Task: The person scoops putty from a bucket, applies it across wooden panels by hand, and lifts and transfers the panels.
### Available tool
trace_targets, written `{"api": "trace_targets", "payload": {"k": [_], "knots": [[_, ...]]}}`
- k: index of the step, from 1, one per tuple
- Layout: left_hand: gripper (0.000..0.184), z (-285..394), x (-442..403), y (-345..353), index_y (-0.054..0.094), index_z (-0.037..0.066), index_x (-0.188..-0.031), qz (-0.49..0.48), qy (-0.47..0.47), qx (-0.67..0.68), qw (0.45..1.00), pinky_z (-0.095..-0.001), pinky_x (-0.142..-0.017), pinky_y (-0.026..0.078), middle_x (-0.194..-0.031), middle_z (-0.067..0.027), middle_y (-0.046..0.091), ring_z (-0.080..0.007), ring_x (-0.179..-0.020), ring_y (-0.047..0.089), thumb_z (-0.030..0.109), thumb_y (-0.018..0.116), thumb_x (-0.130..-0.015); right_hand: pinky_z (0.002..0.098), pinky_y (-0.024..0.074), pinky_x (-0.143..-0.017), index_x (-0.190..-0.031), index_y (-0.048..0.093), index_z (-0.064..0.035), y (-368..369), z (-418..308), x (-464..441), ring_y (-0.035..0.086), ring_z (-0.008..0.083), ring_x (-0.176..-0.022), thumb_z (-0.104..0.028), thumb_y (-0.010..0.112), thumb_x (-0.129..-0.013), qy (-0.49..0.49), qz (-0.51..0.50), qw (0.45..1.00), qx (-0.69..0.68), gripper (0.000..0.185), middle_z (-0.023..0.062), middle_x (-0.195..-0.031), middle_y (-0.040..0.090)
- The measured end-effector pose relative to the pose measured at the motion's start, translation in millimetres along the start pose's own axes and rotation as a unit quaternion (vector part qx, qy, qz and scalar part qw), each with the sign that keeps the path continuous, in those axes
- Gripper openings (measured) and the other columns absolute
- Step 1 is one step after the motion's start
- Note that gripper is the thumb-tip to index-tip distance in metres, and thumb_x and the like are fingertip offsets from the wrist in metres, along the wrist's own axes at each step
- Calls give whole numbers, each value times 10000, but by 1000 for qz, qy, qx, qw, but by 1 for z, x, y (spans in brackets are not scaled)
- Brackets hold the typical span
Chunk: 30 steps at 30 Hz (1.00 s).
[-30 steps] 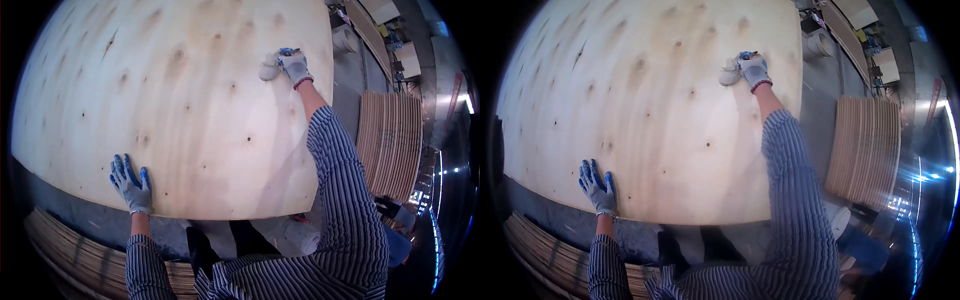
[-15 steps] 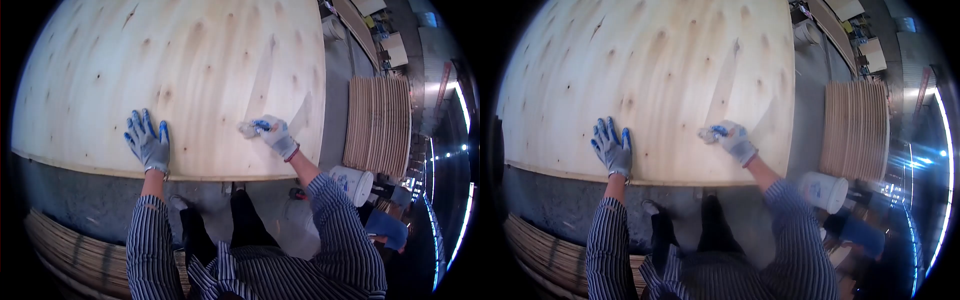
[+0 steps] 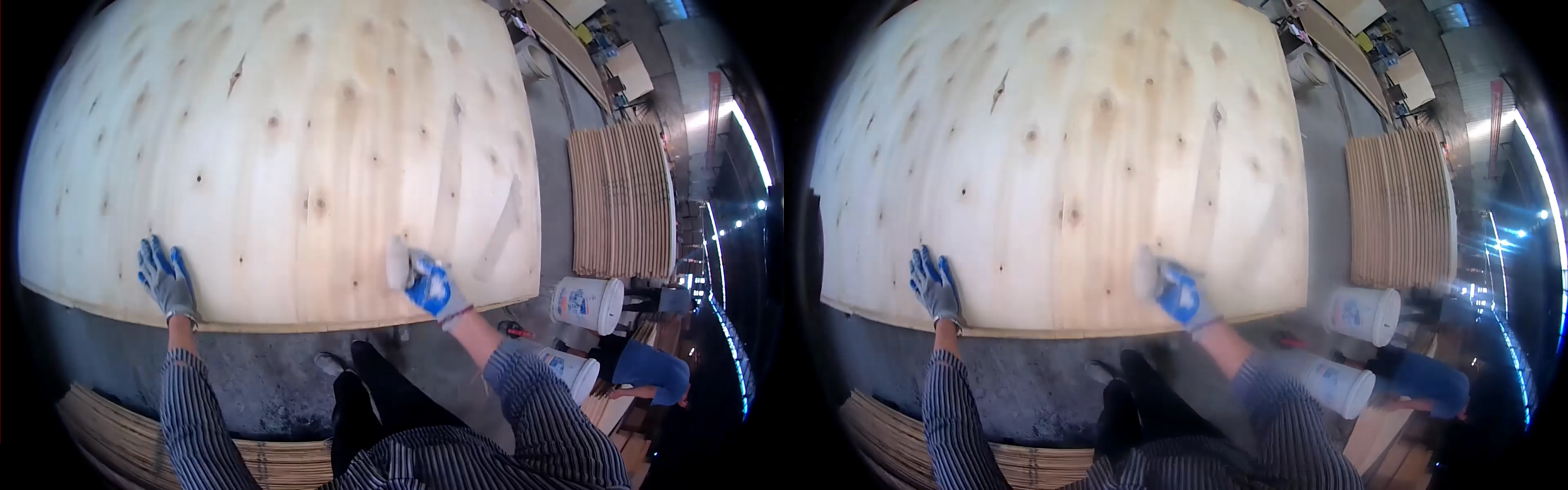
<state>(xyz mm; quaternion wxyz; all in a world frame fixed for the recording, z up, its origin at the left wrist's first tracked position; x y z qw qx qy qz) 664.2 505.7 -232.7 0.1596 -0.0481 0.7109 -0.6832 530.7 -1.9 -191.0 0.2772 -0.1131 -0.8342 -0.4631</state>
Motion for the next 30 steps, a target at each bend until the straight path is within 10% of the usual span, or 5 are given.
{"api": "trace_targets", "payload": {"k": [11,16,18,28,30], "knots": [[577,15,-4,-25,377,98,-1489,-52,-8,68,996,-508,-1171,168,-1575,-142,294,-340,-1453,253,311,519,-972,338,538,-866,-1134,628,2,184,-125,-331,660,208,-1011,-79,575,-927,-52,-268,962,-21,228,90,-1084,678],[592,17,-7,-25,336,103,-1508,-80,-15,65,995,-521,-1171,151,-1571,-159,290,-359,-1451,243,278,514,-972,309,554,-628,-916,677,-36,196,-156,-421,676,180,-720,-17,712,-751,-301,168,841,417,170,71,-839,700],[593,16,-8,-26,339,102,-1507,-92,-19,65,993,-523,-1172,151,-1573,-160,285,-361,-1453,238,281,516,-970,296,553,-656,-835,679,-11,235,-158,-420,671,142,-721,60,681,-753,-304,152,606,719,108,31,-804,695],[602,16,-7,-27,366,115,-1496,-97,-24,71,992,-517,-1183,144,-1577,-149,276,-349,-1460,231,344,525,-962,288,543,-788,-972,732,-40,208,-60,-269,687,176,-861,-31,679,-808,-165,-134,628,749,173,72,-983,737],[596,16,-6,-27,370,113,-1494,-87,-26,77,993,-512,-1185,144,-1576,-149,278,-344,-1458,236,355,513,-968,347,545,-755,-963,741,-85,210,-28,-209,678,262,-832,-32,639,-793,-197,-153,483,840,205,88,-976,716]]}}
Point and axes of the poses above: each hand's wrist, its own x-axis away from the middle knuckle, its own y-axis out of the palm, z = x × y, the point moved 3 cm from there along -x, towards the middle knuckle
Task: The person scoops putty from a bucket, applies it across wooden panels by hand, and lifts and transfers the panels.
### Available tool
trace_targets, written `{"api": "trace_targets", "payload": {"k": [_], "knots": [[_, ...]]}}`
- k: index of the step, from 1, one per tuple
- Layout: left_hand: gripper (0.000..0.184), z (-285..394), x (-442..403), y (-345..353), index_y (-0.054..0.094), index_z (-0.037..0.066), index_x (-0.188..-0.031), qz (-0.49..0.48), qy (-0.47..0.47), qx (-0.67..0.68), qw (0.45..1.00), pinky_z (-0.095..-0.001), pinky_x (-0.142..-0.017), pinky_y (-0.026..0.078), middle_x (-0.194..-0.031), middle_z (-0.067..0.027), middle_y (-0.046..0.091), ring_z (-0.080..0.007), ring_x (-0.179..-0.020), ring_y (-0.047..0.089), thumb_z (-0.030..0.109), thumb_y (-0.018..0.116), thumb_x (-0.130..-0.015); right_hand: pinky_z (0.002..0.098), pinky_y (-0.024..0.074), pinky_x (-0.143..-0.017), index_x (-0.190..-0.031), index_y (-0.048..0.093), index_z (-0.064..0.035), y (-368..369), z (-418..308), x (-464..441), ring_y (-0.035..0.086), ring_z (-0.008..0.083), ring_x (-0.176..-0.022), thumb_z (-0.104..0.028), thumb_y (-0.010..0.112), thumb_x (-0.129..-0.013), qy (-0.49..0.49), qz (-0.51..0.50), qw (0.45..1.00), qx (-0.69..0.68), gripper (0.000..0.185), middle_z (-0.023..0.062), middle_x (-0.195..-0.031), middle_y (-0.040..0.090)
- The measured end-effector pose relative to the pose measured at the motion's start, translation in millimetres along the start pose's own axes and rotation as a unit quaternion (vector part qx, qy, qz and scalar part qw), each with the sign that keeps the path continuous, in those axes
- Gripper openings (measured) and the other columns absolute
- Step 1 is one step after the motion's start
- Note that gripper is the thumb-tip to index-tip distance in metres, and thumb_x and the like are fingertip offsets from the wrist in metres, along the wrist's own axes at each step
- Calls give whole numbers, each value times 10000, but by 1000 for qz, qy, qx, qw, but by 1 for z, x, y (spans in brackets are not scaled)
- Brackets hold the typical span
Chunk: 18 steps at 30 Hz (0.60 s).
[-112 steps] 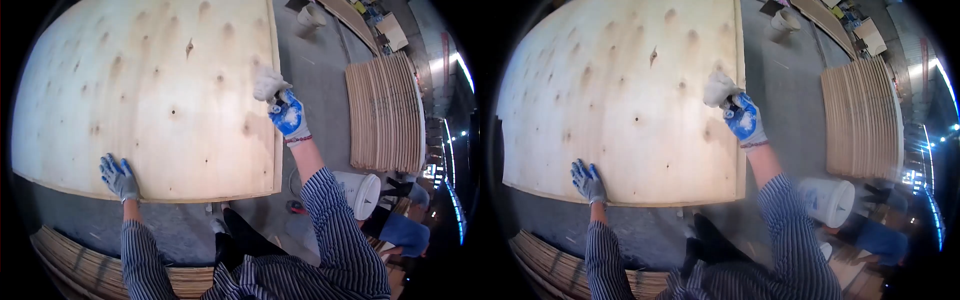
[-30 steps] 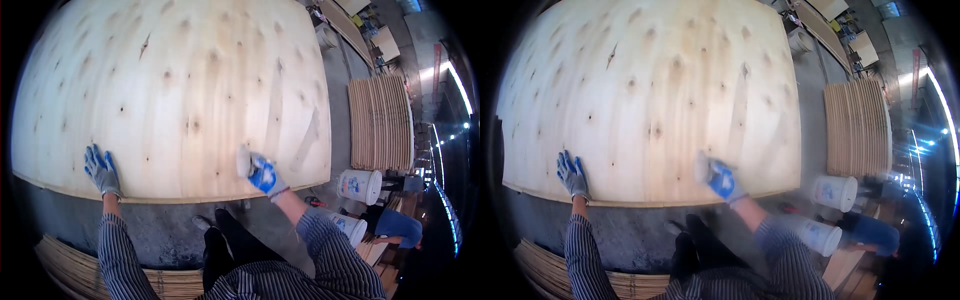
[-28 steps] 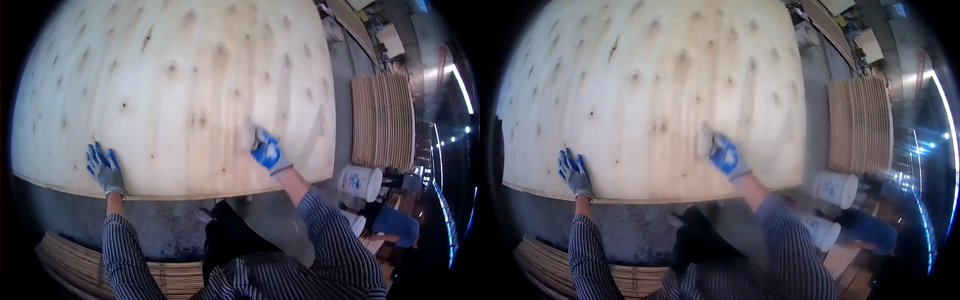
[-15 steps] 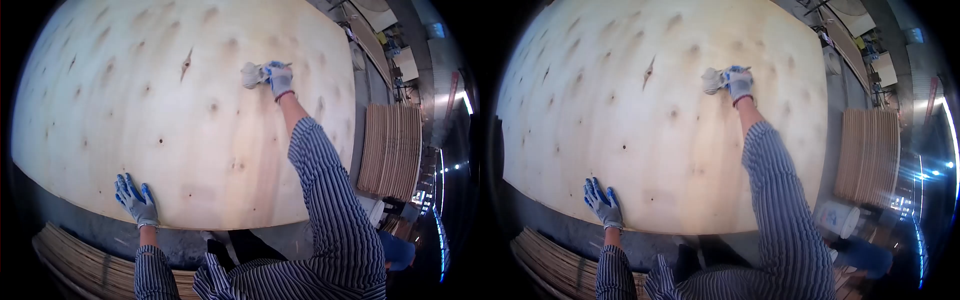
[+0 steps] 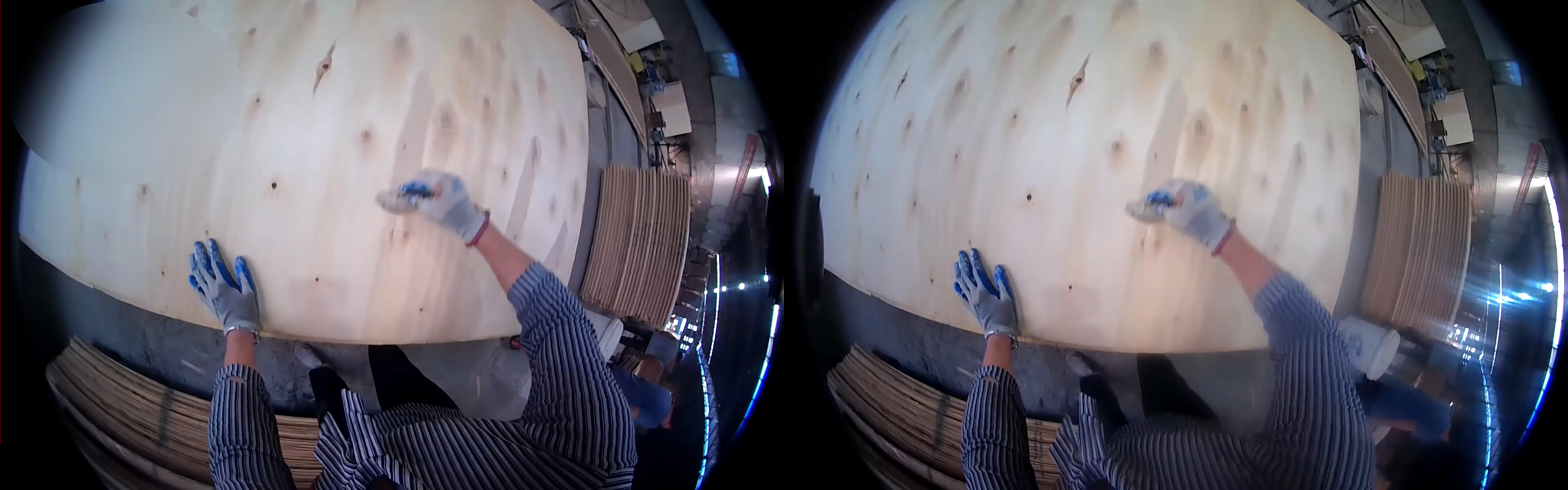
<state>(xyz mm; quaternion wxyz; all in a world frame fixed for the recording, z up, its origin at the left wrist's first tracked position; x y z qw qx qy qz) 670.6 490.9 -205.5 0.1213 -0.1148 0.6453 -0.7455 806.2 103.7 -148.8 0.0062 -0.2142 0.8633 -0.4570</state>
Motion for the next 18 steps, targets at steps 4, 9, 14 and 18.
{"api": "trace_targets", "payload": {"k": [4,9,14,18], "knots": [[566,0,2,0,372,115,-1490,19,7,-5,1000,-497,-1180,158,-1571,-139,297,-333,-1453,251,347,495,-988,397,527,-795,-1016,739,-125,76,-12,106,650,302,-886,-115,626,-816,-80,16,996,37,230,84,-989,697],[572,-5,3,9,383,150,-1487,42,12,-9,999,-498,-1178,161,-1571,-133,299,-321,-1454,251,421,468,-991,416,465,-950,-1136,690,-128,110,-91,195,621,277,-1033,-96,663,-795,-56,32,998,-28,344,57,-1094,685],[579,-6,6,11,378,156,-1491,54,21,4,998,-507,-1177,160,-1569,-127,304,-317,-1454,252,453,437,-997,389,512,-866,-1105,691,-108,138,-130,238,652,276,-948,-63,652,-807,-44,79,996,-16,304,96,-1036,688],[575,-8,6,11,383,154,-1488,45,21,-9,999,-512,-1172,170,-1573,-115,299,-314,-1455,251,449,438,-997,308,552,-736,-1085,672,-11,128,-111,224,663,164,-842,-50,637,-906,196,223,851,-434,187,61,-979,702]]}}
Point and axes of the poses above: each hand's wrist, its own x-axis away from the middle knuckle, its own y-axis out of the palm, z = x × y, the point moved 3 cm from there along -x, towards the middle knuckle
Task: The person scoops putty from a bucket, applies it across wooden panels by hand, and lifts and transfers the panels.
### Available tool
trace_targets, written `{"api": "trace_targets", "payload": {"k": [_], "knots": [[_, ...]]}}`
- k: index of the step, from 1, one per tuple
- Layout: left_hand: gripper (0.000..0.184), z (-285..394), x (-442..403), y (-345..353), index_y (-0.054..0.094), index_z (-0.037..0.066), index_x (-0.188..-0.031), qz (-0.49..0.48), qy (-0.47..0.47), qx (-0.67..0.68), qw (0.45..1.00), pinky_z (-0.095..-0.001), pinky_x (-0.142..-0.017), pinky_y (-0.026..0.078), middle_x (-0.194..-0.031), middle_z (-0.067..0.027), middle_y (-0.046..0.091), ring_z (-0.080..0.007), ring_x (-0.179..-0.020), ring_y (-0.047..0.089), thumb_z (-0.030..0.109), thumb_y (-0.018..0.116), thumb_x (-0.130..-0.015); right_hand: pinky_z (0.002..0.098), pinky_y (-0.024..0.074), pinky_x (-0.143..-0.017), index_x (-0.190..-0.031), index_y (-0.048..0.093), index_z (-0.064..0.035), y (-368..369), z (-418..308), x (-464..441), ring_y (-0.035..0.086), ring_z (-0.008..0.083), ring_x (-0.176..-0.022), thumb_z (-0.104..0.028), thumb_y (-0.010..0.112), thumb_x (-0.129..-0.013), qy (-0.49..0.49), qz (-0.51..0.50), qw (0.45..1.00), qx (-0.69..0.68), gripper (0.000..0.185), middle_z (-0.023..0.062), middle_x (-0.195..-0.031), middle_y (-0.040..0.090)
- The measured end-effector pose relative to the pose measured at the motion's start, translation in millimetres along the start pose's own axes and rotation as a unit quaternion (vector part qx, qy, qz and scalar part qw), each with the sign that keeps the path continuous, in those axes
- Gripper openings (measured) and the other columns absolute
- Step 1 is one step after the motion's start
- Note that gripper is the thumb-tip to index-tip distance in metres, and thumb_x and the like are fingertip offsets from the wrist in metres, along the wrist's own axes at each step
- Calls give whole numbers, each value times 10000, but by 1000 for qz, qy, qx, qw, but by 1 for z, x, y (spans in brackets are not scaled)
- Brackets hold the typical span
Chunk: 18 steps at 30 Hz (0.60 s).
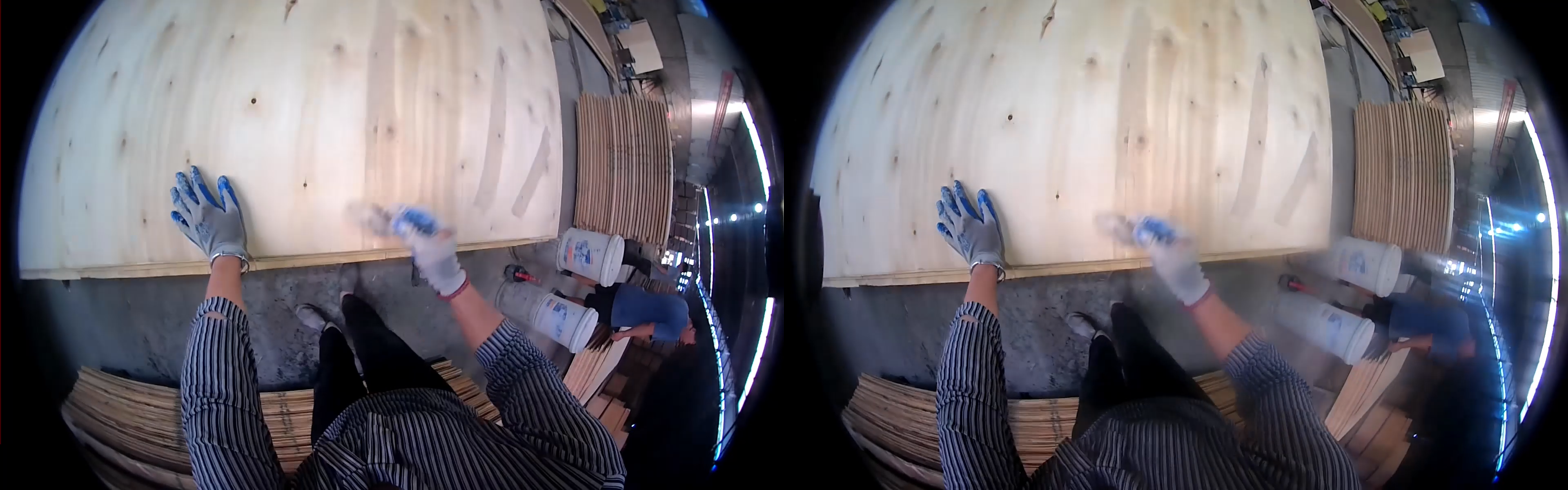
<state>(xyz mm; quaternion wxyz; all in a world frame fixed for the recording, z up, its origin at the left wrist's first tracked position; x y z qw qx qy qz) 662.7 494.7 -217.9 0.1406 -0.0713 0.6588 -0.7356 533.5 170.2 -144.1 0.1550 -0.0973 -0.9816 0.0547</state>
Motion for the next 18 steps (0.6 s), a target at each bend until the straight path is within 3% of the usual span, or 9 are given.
{"api": "trace_targets", "payload": {"k": [3,5,6,7,8,10,14,16,18], "knots": [[574,2,-2,-2,385,154,-1487,1,-2,-1,1000,-517,-1168,178,-1574,-112,297,-316,-1454,253,446,441,-995,300,573,-698,-1085,666,-7,-12,-21,-62,660,157,-846,-16,672,-870,31,99,954,-282,215,66,-986,690],[576,2,-1,-4,381,148,-1487,-4,-2,-5,1000,-517,-1166,178,-1573,-118,298,-328,-1449,257,436,450,-993,302,573,-624,-1081,660,-5,-17,-11,-116,654,138,-797,-6,687,-851,43,146,951,-269,231,66,-962,686],[576,3,-3,-3,381,148,-1487,-3,-2,-11,1000,-517,-1166,178,-1573,-118,298,-328,-1449,257,436,450,-993,287,553,-557,-1042,667,-15,-23,-1,-147,644,137,-733,-22,695,-845,19,183,971,-153,199,62,-894,687],[577,3,-3,-3,378,145,-1488,-3,-1,-8,1000,-518,-1166,175,-1574,-121,294,-331,-1450,253,432,450,-993,278,540,-538,-993,677,-26,-29,5,-176,647,146,-713,-25,694,-835,12,166,977,-133,159,66,-838,693],[578,3,-2,-4,375,142,-1490,-3,-1,-4,1000,-520,-1166,172,-1575,-124,290,-334,-1451,250,427,451,-993,281,520,-515,-992,671,0,-26,-1,-197,618,142,-578,-2,696,-830,-21,161,980,-117,164,57,-817,681],[584,4,-4,-5,366,138,-1494,-9,-4,-7,1000,-522,-1166,168,-1578,-127,282,-337,-1456,237,424,451,-992,268,495,-510,-965,689,6,-17,-10,-230,605,123,-587,1,686,-824,-49,222,965,129,141,49,-809,685],[596,4,-3,-4,352,137,-1503,-26,-7,-7,1000,-521,-1170,158,-1582,-131,272,-337,-1461,225,429,448,-992,259,466,-499,-971,703,11,-2,-41,-207,585,105,-584,-3,682,-816,-67,175,969,159,157,47,-817,691],[599,4,-4,-4,349,137,-1504,-28,-9,-6,1000,-520,-1171,155,-1583,-133,270,-338,-1461,224,432,446,-992,247,505,-586,-954,704,-3,-7,-55,-177,633,127,-656,-15,650,-843,-2,142,987,-71,124,63,-849,706],[598,4,-4,-4,344,138,-1507,-30,-4,-7,1000,-523,-1172,149,-1583,-139,268,-339,-1461,225,433,439,-996,247,500,-578,-969,705,2,-26,-78,-161,628,115,-654,-3,654,-843,-3,123,989,-87,136,56,-855,705]]}}
Point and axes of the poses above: each hand's wrist, its own x-axis away from the middle knuckle, its own y-axis out of the palm, z = x × y, the point moved 3 cm from there along -x, towards the middle knuckle
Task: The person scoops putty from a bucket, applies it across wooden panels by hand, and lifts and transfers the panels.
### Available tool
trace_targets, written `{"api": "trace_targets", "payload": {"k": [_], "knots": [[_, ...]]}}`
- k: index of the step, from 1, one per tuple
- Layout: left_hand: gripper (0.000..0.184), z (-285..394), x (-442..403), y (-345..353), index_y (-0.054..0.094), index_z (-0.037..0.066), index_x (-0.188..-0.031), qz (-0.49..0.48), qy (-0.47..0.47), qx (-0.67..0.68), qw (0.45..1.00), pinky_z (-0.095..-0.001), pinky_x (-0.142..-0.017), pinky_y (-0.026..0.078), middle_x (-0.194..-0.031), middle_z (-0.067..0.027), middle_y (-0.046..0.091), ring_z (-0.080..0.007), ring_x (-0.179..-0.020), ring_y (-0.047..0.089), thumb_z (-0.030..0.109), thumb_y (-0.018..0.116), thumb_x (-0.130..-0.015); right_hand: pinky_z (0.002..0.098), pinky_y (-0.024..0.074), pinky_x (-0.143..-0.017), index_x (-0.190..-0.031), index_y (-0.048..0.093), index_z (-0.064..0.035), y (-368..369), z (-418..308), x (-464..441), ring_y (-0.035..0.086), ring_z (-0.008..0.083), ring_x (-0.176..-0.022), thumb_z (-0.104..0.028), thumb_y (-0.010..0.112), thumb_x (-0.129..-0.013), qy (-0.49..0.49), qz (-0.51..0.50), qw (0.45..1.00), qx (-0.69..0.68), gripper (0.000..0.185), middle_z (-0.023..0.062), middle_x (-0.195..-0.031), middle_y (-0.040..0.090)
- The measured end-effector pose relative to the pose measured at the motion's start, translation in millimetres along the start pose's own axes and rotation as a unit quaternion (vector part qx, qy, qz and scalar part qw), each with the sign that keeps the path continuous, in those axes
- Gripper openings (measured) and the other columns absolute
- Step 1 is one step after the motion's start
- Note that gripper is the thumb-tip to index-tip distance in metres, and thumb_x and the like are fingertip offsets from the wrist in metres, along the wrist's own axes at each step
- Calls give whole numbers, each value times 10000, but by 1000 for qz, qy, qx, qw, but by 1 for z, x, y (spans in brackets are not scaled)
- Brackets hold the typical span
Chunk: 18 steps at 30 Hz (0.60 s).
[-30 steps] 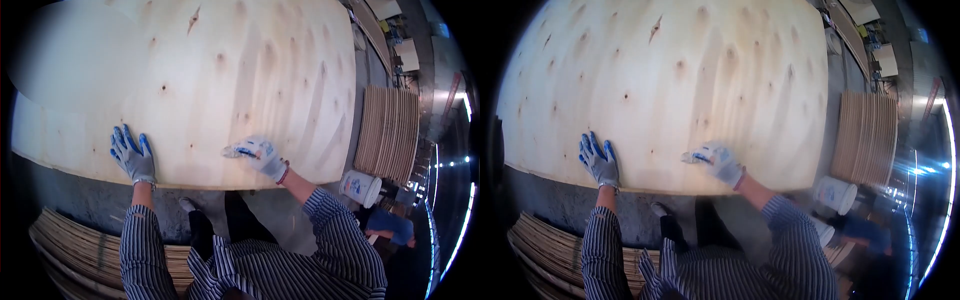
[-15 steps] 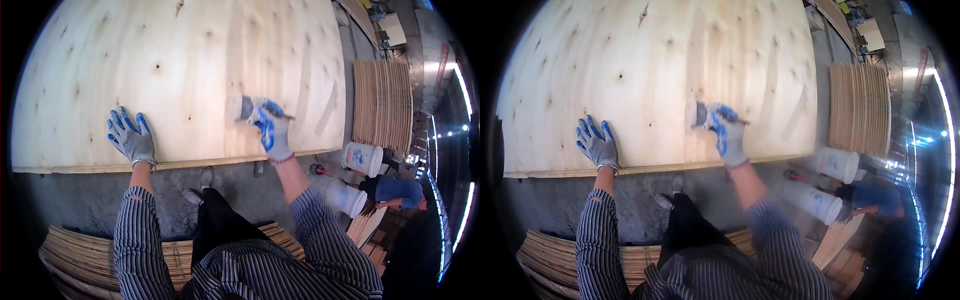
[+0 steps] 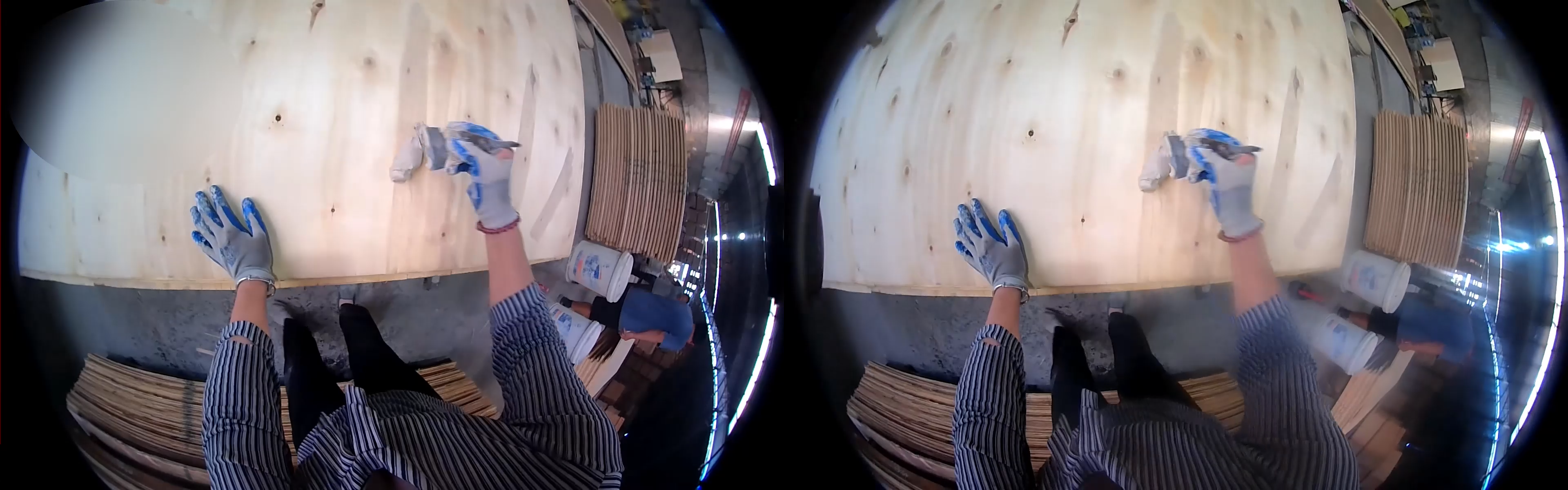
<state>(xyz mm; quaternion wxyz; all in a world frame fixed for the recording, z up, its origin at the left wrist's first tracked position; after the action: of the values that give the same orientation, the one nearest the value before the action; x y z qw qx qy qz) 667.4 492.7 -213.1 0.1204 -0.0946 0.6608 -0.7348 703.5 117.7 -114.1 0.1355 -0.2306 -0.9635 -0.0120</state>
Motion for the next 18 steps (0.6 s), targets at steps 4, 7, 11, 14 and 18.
{"api": "trace_targets", "payload": {"k": [4,7,11,14,18], "knots": [[597,1,1,-3,341,137,-1508,5,17,3,1000,-525,-1171,150,-1582,-144,268,-341,-1460,227,439,424,-1000,236,488,-553,-971,709,9,-28,10,-28,617,91,-642,15,670,-839,-63,36,997,32,138,57,-857,701],[601,1,1,0,334,135,-1513,5,12,-19,1000,-523,-1172,149,-1583,-146,266,-340,-1461,226,448,408,-1005,249,511,-622,-983,716,6,-19,50,-71,630,107,-676,-49,685,-847,-95,50,975,196,150,49,-863,717],[610,1,3,1,320,142,-1520,4,11,-18,1000,-520,-1174,145,-1585,-144,262,-336,-1464,218,467,388,-1009,292,543,-687,-981,735,-62,24,64,-45,669,164,-747,-82,693,-839,-191,-22,909,370,150,42,-876,734],[612,-1,3,5,315,147,-1523,9,12,-15,1000,-518,-1176,143,-1587,-140,257,-334,-1467,211,475,379,-1010,348,525,-828,-1007,748,-190,32,47,8,656,259,-936,-189,632,-853,-211,-127,812,529,193,58,-1009,699],[611,-2,4,6,312,152,-1524,13,10,-15,1000,-514,-1179,140,-1591,-133,251,-331,-1470,203,481,367,-1012,404,510,-868,-1140,707,-216,5,74,84,626,288,-1002,-157,619,-835,-338,-196,761,518,323,50,-1075,680]]}}
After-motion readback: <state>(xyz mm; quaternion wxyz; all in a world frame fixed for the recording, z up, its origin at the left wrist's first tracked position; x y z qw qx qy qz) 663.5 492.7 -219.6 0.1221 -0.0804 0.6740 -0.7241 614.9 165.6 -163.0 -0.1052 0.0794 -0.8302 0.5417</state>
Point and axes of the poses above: each hand's wrist, its own x-axis away from the middle knuckle, its own y-axis out of the palm, z = x × y, the point moved 3 cm from there along -x, towards the middle knuckle
